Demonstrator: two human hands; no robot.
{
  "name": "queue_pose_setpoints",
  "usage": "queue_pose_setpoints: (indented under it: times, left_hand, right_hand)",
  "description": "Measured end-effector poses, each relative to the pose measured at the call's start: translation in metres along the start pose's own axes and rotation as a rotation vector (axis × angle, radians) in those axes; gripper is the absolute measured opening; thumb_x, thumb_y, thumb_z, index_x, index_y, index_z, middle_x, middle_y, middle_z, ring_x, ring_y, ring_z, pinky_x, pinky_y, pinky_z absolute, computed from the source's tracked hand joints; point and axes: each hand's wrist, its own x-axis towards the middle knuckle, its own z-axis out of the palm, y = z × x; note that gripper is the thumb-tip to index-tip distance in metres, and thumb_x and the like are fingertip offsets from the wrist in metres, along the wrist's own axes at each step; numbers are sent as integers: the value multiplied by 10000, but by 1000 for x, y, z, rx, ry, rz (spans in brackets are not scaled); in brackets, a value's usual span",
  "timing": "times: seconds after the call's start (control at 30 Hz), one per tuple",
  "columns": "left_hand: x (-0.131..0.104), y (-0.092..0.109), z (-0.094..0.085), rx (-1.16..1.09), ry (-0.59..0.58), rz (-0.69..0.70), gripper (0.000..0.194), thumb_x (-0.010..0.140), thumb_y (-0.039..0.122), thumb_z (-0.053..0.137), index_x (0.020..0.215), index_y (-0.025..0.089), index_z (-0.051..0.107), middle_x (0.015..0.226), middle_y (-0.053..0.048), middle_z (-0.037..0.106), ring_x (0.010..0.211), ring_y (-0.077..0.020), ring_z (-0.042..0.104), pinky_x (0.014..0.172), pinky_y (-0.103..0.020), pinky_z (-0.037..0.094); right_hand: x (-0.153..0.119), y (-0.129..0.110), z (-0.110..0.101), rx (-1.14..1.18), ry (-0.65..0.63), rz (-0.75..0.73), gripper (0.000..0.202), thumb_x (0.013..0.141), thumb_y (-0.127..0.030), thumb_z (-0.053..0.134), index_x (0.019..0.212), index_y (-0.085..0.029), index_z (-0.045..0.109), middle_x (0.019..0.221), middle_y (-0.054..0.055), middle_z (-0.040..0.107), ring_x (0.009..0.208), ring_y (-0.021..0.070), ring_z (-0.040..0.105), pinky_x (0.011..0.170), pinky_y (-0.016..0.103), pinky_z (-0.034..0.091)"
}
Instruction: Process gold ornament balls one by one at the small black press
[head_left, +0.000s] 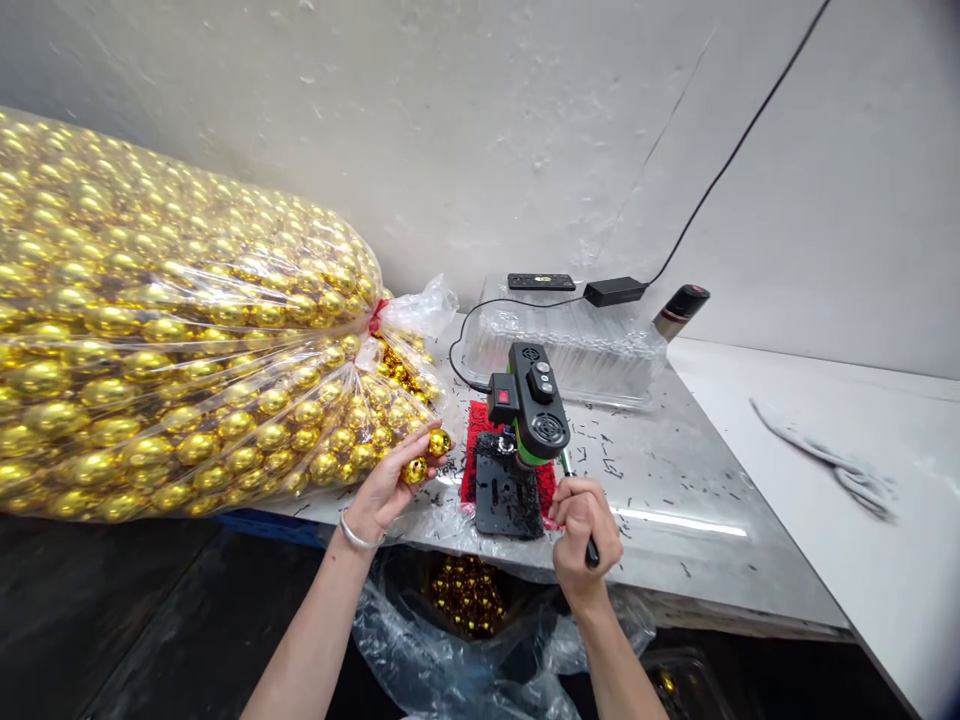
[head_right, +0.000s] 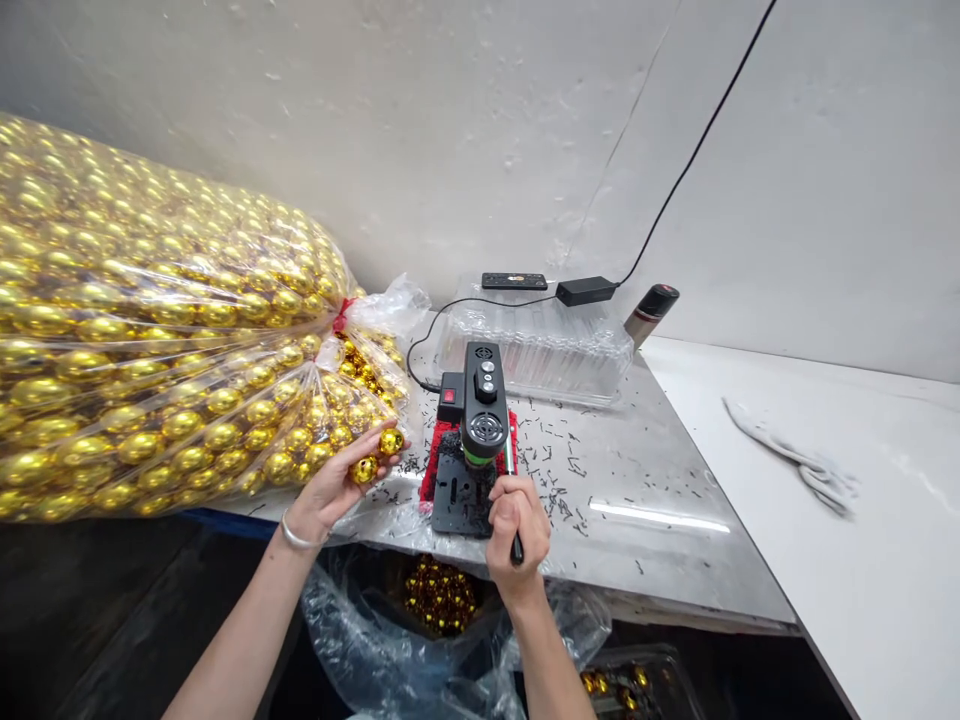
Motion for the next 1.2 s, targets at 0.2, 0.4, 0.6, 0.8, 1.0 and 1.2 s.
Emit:
queue_pose_setpoints:
  times: [0.2,0.4,0.6,0.8,1.0,1.2]
  left_hand:
    - [0,-52,30,86,60,-9,524,712,358,734,1197,183,643,1076,-83,708,841,-171,671,617,-237,522]
    - [15,-82,58,507,100,156,431,726,284,720,1130,139,678,1053,-89,732,944,-208,670,864,-333,509]
    - [14,-82,70,1126,160,352,374,770,299,695,1131,203,688,975,-92,744,923,-253,674,819,-362,509]
    - [12,-82,79,1241,119,441,370,784,271,697,1135,160,669,1108,-112,711,989,-248,663,864,-346,507]
    - [11,-81,79,1251,126,419,373,785,282,706,1130,143,674,1125,-114,707,1008,-235,665,881,-324,511]
    - [11,-82,79,1266,139,420,362,802,320,691,1122,151,679,1104,-117,712,1012,-239,665,872,-326,516]
  right_hand:
    - [3,-3,-2,-29,-48,-2,317,909,-119,364,617,-200,457,629,1,496,660,138,534,568,277,398]
    - [6,-7,-3,-35,-73,-32,305,899,-85,358,629,-200,438,630,-6,478,683,134,525,599,275,399]
    - [5,-8,-3,-34,-71,-24,295,891,-73,361,637,-198,443,659,1,487,684,133,529,601,277,403]
    - [5,-7,-3,-5,-77,-25,274,887,-72,368,662,-197,462,662,1,496,695,138,534,617,281,430]
    - [-5,2,-2,17,-60,-26,259,897,-110,363,679,-198,470,689,9,499,676,136,529,579,279,431]
    - [-23,24,6,27,-12,-112,277,940,-208,339,694,-204,466,725,12,523,664,136,537,660,334,464]
